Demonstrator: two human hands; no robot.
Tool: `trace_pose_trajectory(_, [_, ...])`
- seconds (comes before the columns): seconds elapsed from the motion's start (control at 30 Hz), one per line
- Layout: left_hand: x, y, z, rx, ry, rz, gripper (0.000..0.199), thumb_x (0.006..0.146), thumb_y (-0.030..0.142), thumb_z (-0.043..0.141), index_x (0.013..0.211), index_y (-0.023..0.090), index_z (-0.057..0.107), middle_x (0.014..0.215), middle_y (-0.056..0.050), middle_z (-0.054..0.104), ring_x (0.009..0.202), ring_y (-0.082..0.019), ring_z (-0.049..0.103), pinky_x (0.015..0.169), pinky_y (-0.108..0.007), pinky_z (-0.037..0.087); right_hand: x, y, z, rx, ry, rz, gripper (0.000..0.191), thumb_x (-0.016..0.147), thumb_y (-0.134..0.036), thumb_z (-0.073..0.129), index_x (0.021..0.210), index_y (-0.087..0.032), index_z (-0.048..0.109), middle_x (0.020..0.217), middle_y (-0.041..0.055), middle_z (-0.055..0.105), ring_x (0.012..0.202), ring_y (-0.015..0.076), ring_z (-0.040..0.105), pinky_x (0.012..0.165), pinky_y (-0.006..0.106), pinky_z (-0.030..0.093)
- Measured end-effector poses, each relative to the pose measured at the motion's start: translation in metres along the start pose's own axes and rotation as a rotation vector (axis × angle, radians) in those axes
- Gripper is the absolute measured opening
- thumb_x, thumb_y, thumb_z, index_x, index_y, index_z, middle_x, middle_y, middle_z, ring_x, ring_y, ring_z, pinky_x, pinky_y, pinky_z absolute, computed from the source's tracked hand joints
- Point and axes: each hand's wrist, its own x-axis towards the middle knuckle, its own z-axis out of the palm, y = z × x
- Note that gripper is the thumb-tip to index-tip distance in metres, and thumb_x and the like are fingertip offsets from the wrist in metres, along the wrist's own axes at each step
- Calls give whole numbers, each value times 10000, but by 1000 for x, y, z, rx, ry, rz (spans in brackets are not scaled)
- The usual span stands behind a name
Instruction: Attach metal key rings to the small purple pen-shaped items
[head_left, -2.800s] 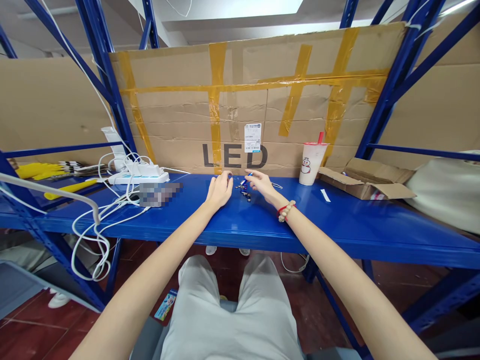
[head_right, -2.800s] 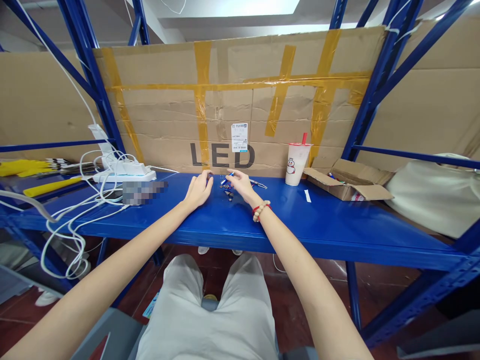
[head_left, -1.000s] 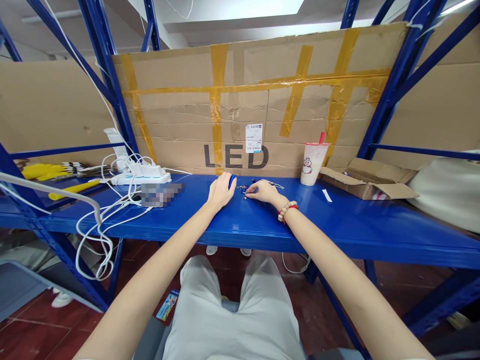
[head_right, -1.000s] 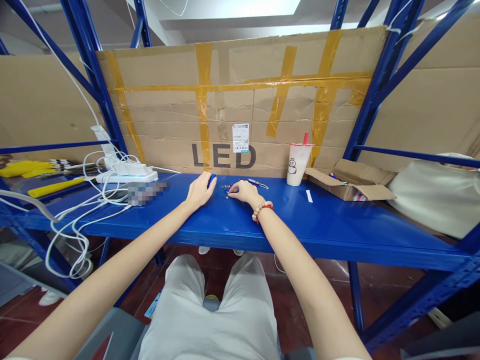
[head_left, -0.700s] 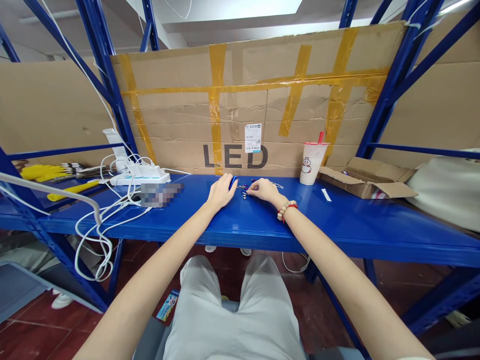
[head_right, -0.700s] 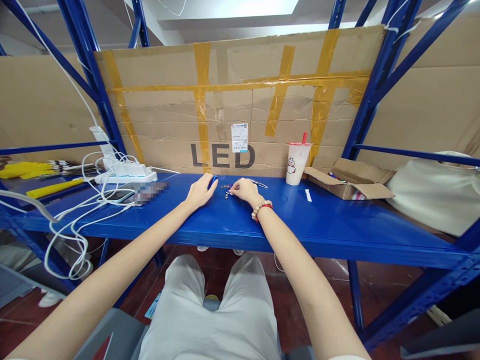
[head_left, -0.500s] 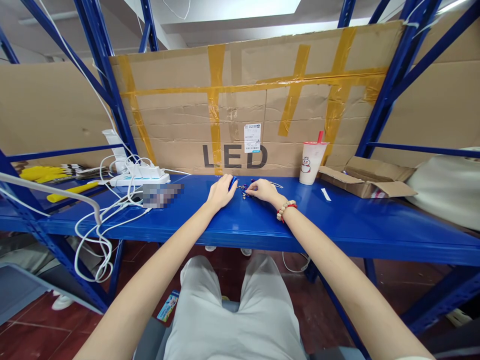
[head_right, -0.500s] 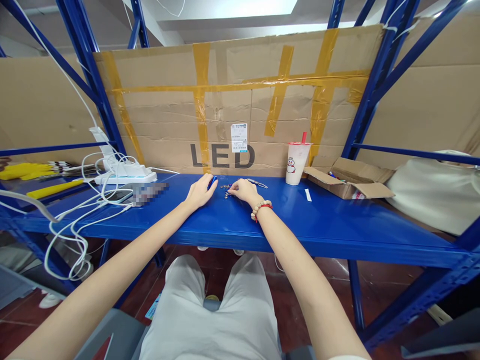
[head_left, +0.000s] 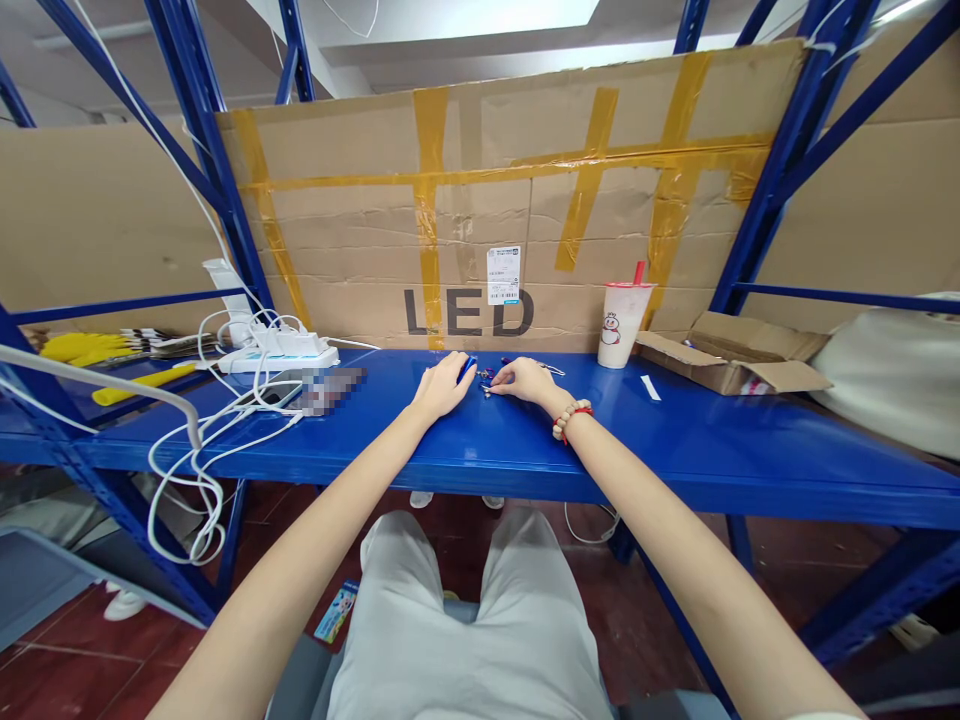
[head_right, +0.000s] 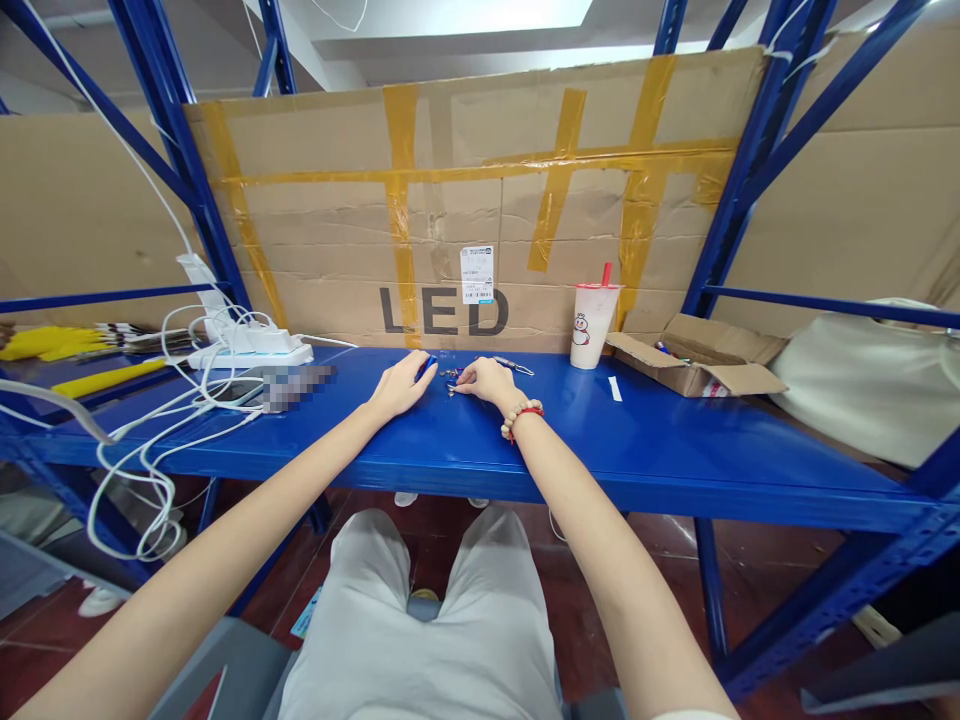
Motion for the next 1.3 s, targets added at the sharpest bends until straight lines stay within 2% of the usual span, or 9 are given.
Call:
trace_pose_trajectory(0.13, [0, -2, 2, -28, -43, 46, 269, 901, 352, 314, 992, 199, 515, 1028, -43, 580, 969, -170, 547, 791, -266, 445, -1, -1, -1, -28, 18, 8, 151, 721, -299, 647, 836, -215, 697, 807, -6, 702, 747, 126, 630, 558, 194, 410])
trace_pose_trajectory(0.33, [1, -4, 4, -28, -69, 58, 265, 894, 362, 336, 976, 202, 531, 992, -35, 578, 944, -165, 553, 778, -258, 454, -3, -4, -3, -89, 21, 27, 138, 724, -287, 645, 837, -229, 699, 841, -6, 701, 777, 139, 627, 564, 206, 407])
trace_pose_trajectory(0.53, [1, -3, 3, -16, -82, 75, 289, 897, 372, 315, 919, 191, 538, 931, -36, 577, 894, -167, 559, 747, -268, 459, -4, -6, -4, -140, 8, 46, 136, 741, -327, 629, 823, -249, 705, 850, -7, 698, 820, 150, 621, 588, 212, 406])
trace_pose_trajectory(0.7, [1, -5, 4, -32, -85, 87, 296, 898, 373, 308, 956, 195, 538, 973, -38, 579, 920, -168, 555, 778, -273, 457, -6, -8, -4, -154, 21, 53, 171, 782, -364, 575, 805, -260, 708, 842, -4, 698, 798, 159, 619, 576, 223, 395])
trace_pose_trajectory(0.77, [1, -6, 5, -36, -89, 88, 296, 897, 372, 312, 969, 194, 538, 984, -40, 580, 930, -171, 556, 786, -277, 458, -6, -9, -4, -161, 61, 37, 179, 780, -368, 572, 793, -254, 710, 822, 2, 698, 783, 166, 616, 578, 233, 393])
trace_pose_trajectory(0.87, [1, -7, 6, -40, -86, 92, 303, 895, 380, 317, 979, 190, 538, 982, -44, 583, 933, -175, 558, 793, -284, 460, -6, -11, -3, -126, 233, -10, 196, 784, -371, 562, 802, -243, 710, 841, 15, 690, 757, 164, 603, 589, 240, 397])
trace_pose_trajectory(1.0, [1, -7, 7, -35, -100, 87, 324, 892, 400, 311, 977, 192, 545, 981, -51, 585, 925, -181, 563, 795, -299, 463, -2, -15, -1, 85, 426, -88, 229, 787, -384, 550, 815, -219, 706, 839, 20, 680, 667, 126, 575, 577, 222, 408])
trace_pose_trajectory(1.13, [1, -4, 5, -41, -125, 86, 330, 895, 394, 305, 1000, 187, 540, 1005, -58, 592, 951, -184, 557, 828, -309, 455, 2, -17, 3, 216, 435, -187, 211, 756, -359, 586, 795, -191, 709, 798, 26, 681, 635, 117, 557, 590, 215, 422])
trace_pose_trajectory(1.3, [0, -2, 2, -53, -140, 77, 324, 896, 383, 310, 1021, 184, 533, 1037, -60, 592, 975, -185, 552, 857, -316, 443, 2, -17, 4, 286, 406, -190, 238, 751, -361, 579, 818, -173, 709, 800, 44, 687, 639, 130, 571, 607, 225, 442])
